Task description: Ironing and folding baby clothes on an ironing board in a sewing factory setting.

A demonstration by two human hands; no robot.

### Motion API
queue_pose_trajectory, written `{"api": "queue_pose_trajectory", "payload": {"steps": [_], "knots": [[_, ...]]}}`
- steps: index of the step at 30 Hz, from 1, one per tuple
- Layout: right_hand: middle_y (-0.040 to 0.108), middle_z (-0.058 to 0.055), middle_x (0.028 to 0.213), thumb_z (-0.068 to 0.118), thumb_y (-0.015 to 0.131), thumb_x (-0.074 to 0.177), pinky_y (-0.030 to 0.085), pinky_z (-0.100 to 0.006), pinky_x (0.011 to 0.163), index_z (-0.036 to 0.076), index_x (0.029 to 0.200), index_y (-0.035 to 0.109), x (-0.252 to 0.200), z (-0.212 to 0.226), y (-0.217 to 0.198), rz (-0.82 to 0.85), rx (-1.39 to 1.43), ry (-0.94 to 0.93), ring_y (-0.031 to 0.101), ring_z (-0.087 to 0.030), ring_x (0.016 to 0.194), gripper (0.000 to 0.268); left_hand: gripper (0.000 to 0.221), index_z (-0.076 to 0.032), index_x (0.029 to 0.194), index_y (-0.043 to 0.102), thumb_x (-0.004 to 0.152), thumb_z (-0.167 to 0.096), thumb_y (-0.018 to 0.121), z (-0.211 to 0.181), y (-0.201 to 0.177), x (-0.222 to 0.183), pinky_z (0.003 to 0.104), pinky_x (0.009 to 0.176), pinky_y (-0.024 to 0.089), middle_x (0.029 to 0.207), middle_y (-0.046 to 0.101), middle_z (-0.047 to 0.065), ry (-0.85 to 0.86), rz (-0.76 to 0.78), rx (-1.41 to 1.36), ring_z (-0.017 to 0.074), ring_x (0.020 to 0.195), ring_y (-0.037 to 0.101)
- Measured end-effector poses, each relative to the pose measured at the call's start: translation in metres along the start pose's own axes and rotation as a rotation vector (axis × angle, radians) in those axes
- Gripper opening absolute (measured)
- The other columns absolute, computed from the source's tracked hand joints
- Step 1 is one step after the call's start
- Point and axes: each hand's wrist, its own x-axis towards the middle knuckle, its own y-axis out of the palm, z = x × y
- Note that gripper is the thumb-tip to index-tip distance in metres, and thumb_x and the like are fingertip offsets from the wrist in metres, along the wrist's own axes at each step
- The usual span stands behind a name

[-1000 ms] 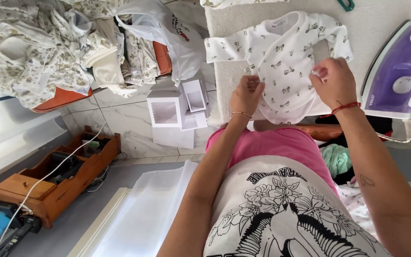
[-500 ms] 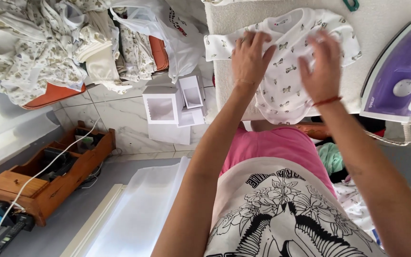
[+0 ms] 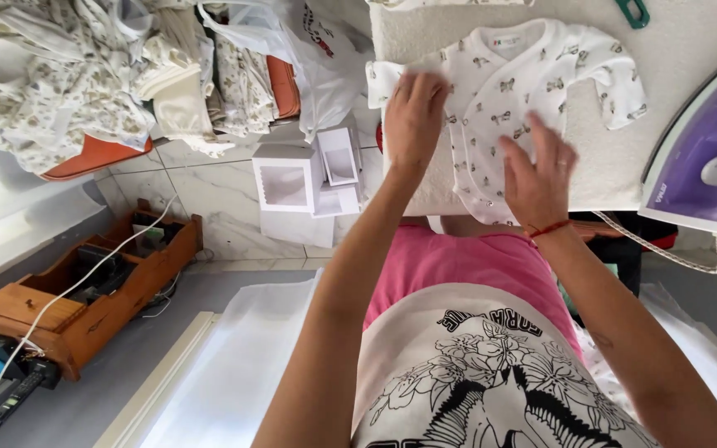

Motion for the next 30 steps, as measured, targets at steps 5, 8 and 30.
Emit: {"api": "queue_pose_trajectory", "payload": {"steps": [5,8,30], "knots": [[0.045,-0.005,0.112,-0.002,0.047,0.083,0.047,-0.034,0.076,0.014,0.111,0.056,0.038,-0.010,0.050,-0.034,0.181,-0.136,0.051,-0.025,0.093,0.033,0.011,-0.021,0.089,0.051,0.079,-0.025,0.056,0.012,0.000,-0.045,0.038,0.069,0.049,0.080,0.055,0.005,-0.279,0.097,0.003,0.0263,0.079,0.060],[0.052,-0.014,0.096,-0.018,0.057,0.071,0.053,-0.029,0.046,0.004,0.094,0.064,0.069,-0.001,0.031,0.123,0.083,-0.195,0.051,-0.032,0.085,0.032,0.016,-0.015,0.091,0.048,0.076,-0.011,0.049,0.008,0.013,-0.046,0.049,0.049,0.037,0.089,0.052,0.013,-0.296,0.105,-0.014,0.0382,0.069,0.054],[0.052,-0.001,0.080,0.012,0.071,0.075,0.045,-0.040,0.044,0.013,0.077,0.062,0.079,-0.024,0.053,0.347,0.063,-0.129,0.049,-0.027,0.090,0.009,0.005,-0.023,0.077,0.058,0.073,-0.021,0.057,0.011,0.013,-0.025,0.036,0.052,0.043,0.076,0.058,0.001,-0.355,0.248,-0.060,0.0222,0.072,0.058]]}}
